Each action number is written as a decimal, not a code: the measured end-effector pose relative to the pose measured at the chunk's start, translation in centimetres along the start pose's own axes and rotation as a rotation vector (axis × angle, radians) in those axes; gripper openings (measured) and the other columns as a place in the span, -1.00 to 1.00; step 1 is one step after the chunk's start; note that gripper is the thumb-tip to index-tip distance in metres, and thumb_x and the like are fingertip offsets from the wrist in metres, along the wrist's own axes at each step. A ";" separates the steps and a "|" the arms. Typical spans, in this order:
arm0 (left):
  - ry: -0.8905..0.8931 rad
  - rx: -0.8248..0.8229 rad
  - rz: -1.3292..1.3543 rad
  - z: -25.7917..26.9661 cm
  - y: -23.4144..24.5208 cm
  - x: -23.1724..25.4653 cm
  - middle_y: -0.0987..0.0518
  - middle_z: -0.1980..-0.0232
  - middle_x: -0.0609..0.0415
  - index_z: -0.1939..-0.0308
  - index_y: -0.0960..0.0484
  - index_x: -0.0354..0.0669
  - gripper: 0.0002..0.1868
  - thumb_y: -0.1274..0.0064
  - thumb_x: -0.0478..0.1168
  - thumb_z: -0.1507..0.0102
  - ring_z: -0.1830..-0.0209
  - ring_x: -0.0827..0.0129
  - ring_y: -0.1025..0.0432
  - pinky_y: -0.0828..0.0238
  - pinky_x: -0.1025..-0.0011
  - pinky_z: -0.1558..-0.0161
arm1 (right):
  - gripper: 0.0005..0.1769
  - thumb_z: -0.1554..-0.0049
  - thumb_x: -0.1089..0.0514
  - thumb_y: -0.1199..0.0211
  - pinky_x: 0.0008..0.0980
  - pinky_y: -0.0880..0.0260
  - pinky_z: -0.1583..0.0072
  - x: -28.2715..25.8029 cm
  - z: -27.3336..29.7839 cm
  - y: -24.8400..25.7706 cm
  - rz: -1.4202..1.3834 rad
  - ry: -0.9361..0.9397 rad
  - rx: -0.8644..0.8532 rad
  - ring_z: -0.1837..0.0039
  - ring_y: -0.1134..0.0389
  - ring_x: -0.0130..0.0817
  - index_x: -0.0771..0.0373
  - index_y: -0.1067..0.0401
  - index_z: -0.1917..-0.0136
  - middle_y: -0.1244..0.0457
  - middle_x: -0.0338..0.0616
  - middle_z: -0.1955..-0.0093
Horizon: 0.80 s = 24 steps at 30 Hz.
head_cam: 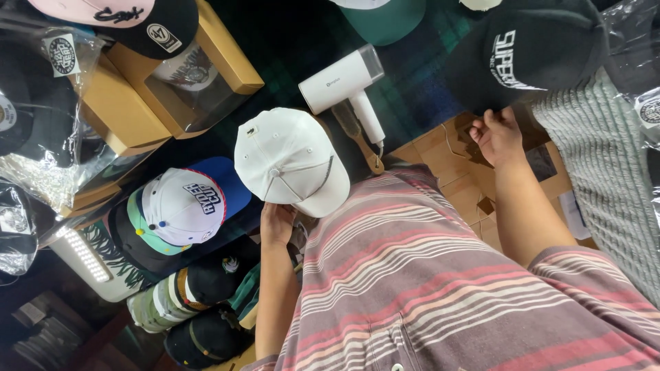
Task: Cleaning and reshaping various baseball caps using a handheld brush and a hair dryer.
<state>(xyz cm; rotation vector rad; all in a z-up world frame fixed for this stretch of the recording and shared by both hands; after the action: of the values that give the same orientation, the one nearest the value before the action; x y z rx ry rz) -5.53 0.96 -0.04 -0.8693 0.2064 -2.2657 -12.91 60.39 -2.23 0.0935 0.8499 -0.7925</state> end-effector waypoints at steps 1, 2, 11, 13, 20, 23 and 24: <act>-0.003 0.000 0.005 0.5 -0.8 0.3 -0.67 0.10 0.07 -0.11 -0.61 -0.03 -0.76 0.07 -0.06 -0.47 0.21 0.26 -0.50 -0.38 0.22 -0.02 | -0.83 -0.38 0.10 -0.25 -0.44 -0.54 -0.06 0.3 -0.3 0.0 0.074 -0.026 0.003 0.09 -0.46 -0.42 -0.13 -0.33 0.05 -0.21 -0.48 0.12; -0.006 0.000 0.009 1.0 -1.5 0.7 -0.67 0.08 0.07 -0.13 -0.60 -0.02 -0.74 0.07 -0.05 -0.47 0.19 0.26 -0.51 -0.38 0.23 -0.02 | -0.84 -0.35 0.07 -0.30 -0.44 -0.59 -0.03 0.6 -0.7 0.0 0.148 -0.050 0.004 0.13 -0.48 -0.42 -0.13 -0.33 0.02 -0.19 -0.47 0.13; -0.013 0.004 0.012 3.6 -6.1 2.1 -0.67 -0.04 0.04 -0.23 -0.60 0.01 -0.66 0.02 -0.01 -0.45 0.01 0.16 -0.55 -0.39 0.15 -0.13 | -0.77 -0.30 0.09 -0.31 -0.11 -0.59 -0.01 -2.7 0.6 -6.4 0.620 -0.202 -0.096 0.03 -0.54 -0.14 0.26 -0.35 -0.07 -0.41 0.06 0.01; -0.016 0.013 0.023 3.5 -5.6 1.5 -0.67 -0.04 0.05 -0.22 -0.61 0.01 -0.67 0.01 -0.01 -0.45 0.01 0.17 -0.55 -0.40 0.16 -0.13 | -0.73 -0.31 0.02 -0.29 -0.23 -0.61 0.05 -2.8 1.1 -6.8 0.610 -0.227 -0.063 0.10 -0.52 -0.25 0.23 -0.34 -0.07 -0.41 -0.01 0.05; -0.255 0.231 -0.005 2.4 -0.9 2.3 -0.64 0.12 0.01 -0.10 -0.61 -0.03 -0.80 -0.09 -0.19 -0.40 0.21 0.24 -0.51 -0.43 0.31 0.11 | -0.44 -0.29 -0.22 -0.43 -0.41 -0.61 0.25 -3.7 -3.3 -0.3 0.852 -0.043 0.026 0.23 -0.43 -0.38 0.21 -0.42 -0.29 -0.36 0.01 0.08; -0.572 0.624 -0.278 11.0 -9.9 12.1 -0.61 0.09 0.20 0.18 -0.61 0.05 -0.88 0.01 -0.29 -0.37 0.09 0.43 -0.48 -0.44 0.47 0.03 | -0.88 -0.30 0.23 -0.23 -0.63 -0.32 0.41 -12.5 -4.0 0.1 0.983 0.336 0.222 0.34 -0.31 -0.55 0.23 -0.49 -0.11 -0.27 -0.25 -0.19; -0.570 0.622 -0.282 11.5 -10.7 13.5 -0.61 0.09 0.20 0.18 -0.61 0.05 -0.88 0.01 -0.29 -0.37 0.09 0.43 -0.48 -0.44 0.47 0.03 | -0.88 -0.30 0.23 -0.23 -0.63 -0.32 0.41 -14.4 -4.7 0.0 0.982 0.333 0.225 0.34 -0.31 -0.55 0.23 -0.49 -0.11 -0.27 -0.25 -0.19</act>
<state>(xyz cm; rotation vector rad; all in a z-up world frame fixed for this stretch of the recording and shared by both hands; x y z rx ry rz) -11.32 1.17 19.84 -1.1843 -0.8741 -2.0191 -21.63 70.57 4.72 0.7969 0.8873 0.0685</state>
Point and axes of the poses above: each hand's wrist, its own z-axis away from the middle knuckle, its own y-axis out of the back of the hand, x = y × z, the point moved 5 cm from there along -z, towards the middle knuckle
